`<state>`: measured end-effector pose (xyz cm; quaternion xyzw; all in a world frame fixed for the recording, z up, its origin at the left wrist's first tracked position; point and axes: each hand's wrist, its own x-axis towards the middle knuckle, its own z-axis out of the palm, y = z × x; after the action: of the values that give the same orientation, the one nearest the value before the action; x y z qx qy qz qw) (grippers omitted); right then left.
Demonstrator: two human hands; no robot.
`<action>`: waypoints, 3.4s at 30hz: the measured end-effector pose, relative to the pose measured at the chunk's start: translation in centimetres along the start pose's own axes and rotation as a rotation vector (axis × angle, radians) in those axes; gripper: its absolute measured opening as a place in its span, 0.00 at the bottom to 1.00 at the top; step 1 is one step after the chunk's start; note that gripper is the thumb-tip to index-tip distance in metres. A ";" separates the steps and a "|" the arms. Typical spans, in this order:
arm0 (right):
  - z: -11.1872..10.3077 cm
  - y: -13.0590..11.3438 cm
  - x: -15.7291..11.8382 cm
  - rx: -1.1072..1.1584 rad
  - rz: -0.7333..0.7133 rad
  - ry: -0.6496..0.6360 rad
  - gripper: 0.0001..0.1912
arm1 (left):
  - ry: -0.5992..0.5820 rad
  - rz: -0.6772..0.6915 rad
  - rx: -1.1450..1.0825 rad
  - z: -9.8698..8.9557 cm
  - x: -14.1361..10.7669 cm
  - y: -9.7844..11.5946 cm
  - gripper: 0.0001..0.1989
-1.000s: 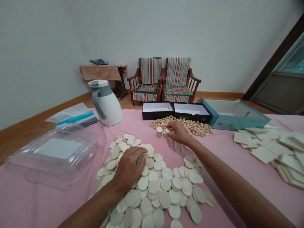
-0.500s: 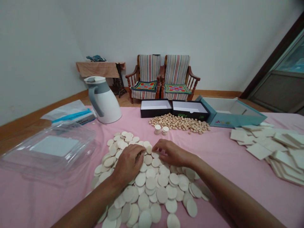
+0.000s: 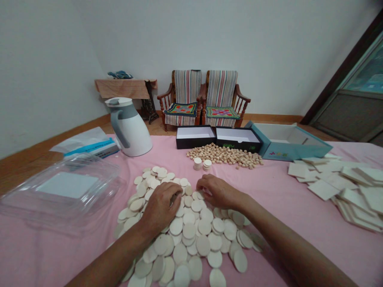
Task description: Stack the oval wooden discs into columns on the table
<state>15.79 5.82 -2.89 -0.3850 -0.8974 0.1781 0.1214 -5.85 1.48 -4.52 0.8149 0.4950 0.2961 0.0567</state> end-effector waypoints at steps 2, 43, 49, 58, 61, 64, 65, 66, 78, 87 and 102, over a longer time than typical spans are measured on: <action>-0.3 0.2 -0.3 0.003 0.022 -0.016 0.13 | -0.001 0.001 -0.002 0.0 0.0 0.0 0.07; -1.1 5.6 4.0 -0.259 0.483 0.229 0.16 | -0.005 0.017 -0.020 0.1 -0.2 -0.1 0.07; -1.3 5.4 4.0 -0.273 0.458 0.213 0.12 | 0.007 0.024 -0.016 0.1 -0.2 -0.1 0.07; -1.2 5.2 4.4 -0.234 0.414 0.196 0.16 | -0.007 0.017 -0.015 -0.1 -0.2 0.1 0.07; -0.9 5.6 4.4 -0.223 0.403 0.211 0.18 | -0.009 0.007 -0.019 0.0 -0.2 0.1 0.07; -0.4 5.9 4.3 -0.207 0.419 0.231 0.19 | -0.006 0.005 -0.022 0.0 -0.2 0.1 0.07; -0.3 6.0 4.3 -0.196 0.420 0.232 0.19 | -0.006 0.006 -0.021 0.0 -0.2 0.1 0.07; -0.1 6.0 4.4 -0.182 0.419 0.233 0.18 | -0.007 0.007 -0.020 0.0 -0.2 0.1 0.07; -1.0 5.0 2.8 -0.120 0.500 0.340 0.11 | -0.019 0.008 -0.025 0.0 -0.3 -0.1 0.07; 0.0 0.2 0.6 0.182 -0.030 -0.031 0.14 | -0.045 -0.001 -0.017 -0.1 -0.1 0.2 0.06; -1.0 -0.4 0.1 -0.177 0.283 -0.115 0.15 | -0.023 0.016 0.001 0.1 -0.1 0.0 0.07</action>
<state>15.86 5.90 -1.78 -0.5060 -0.8518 0.1354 0.0093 -5.82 1.44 -4.60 0.8221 0.4880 0.2870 0.0595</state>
